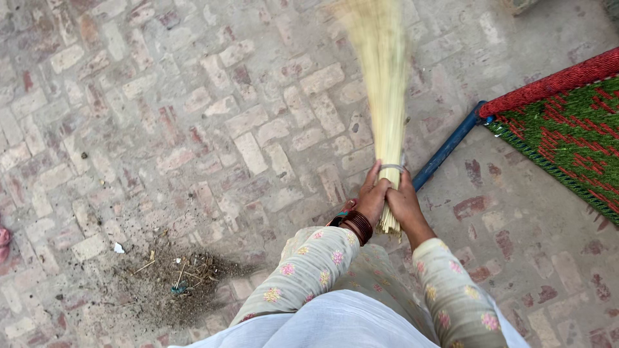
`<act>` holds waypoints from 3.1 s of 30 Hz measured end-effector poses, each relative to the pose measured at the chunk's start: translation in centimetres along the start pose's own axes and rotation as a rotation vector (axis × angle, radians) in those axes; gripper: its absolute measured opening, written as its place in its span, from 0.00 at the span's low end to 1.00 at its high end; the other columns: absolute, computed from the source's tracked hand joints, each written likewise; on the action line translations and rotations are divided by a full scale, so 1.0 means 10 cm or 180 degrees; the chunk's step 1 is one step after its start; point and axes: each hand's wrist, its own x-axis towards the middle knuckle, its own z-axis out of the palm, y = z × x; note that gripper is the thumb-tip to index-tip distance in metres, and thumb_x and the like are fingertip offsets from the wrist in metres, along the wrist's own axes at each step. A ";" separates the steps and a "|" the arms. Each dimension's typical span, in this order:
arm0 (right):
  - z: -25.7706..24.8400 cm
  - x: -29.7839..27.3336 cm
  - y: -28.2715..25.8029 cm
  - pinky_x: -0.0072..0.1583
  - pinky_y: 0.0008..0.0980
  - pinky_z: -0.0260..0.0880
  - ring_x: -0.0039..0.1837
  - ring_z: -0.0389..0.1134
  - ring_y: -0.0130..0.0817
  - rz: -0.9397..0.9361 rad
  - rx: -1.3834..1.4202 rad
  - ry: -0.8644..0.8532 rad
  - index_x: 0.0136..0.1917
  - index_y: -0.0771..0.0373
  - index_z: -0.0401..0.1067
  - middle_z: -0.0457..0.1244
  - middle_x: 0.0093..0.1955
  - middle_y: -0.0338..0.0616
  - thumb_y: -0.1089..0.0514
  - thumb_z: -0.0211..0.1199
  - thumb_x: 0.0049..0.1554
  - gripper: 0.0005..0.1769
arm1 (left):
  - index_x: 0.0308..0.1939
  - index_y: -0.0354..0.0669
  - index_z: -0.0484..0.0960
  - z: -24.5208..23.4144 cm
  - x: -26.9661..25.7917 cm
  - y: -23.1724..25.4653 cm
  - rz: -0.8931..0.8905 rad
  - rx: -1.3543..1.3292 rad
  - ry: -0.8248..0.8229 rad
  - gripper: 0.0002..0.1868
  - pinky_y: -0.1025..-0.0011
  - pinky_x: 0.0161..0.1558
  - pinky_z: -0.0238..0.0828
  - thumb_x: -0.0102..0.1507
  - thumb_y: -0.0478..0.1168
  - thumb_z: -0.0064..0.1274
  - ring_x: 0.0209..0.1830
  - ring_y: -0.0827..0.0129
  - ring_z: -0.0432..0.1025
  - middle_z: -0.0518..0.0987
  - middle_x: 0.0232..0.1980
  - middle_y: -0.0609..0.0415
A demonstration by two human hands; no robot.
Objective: The person sweeps a brick floor and concrete steps using a handheld broom made of straw, collecting small debris into a pile.
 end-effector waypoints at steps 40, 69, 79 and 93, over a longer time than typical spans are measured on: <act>0.12 3.41 -0.99 0.58 0.43 0.72 0.58 0.70 0.46 0.1584 0.0340 -0.0366 0.72 0.67 0.53 0.64 0.61 0.57 0.60 0.53 0.54 0.34 | 0.73 0.33 0.67 0.12 3.43 0.79 -0.0750 0.0061 0.0249 0.33 0.73 0.58 0.67 0.64 0.39 0.45 0.55 0.67 0.73 0.79 0.60 0.45; 0.83 5.01 -2.44 0.54 0.42 0.74 0.57 0.70 0.43 0.0935 0.2077 0.0697 0.69 0.69 0.61 0.64 0.60 0.57 0.64 0.46 0.59 0.25 | 0.65 0.33 0.77 -0.02 5.82 2.24 -0.0081 0.2208 -0.1437 0.27 0.72 0.65 0.66 0.66 0.47 0.47 0.64 0.63 0.74 0.78 0.69 0.40; 0.12 5.91 -3.50 0.60 0.37 0.71 0.61 0.67 0.40 0.0061 0.1131 0.0196 0.72 0.63 0.56 0.63 0.62 0.53 0.70 0.46 0.54 0.32 | 0.78 0.48 0.64 1.30 5.71 3.96 -0.0047 0.1086 -0.0158 0.38 0.75 0.51 0.70 0.61 0.40 0.48 0.46 0.71 0.73 0.80 0.56 0.47; -0.80 7.29 -4.00 0.56 0.42 0.73 0.56 0.69 0.44 0.0870 0.1976 0.0370 0.69 0.67 0.56 0.64 0.57 0.54 0.65 0.42 0.60 0.24 | 0.74 0.46 0.67 2.43 7.23 4.22 -0.0467 0.2417 0.0004 0.38 0.71 0.59 0.68 0.60 0.53 0.50 0.56 0.62 0.77 0.83 0.58 0.42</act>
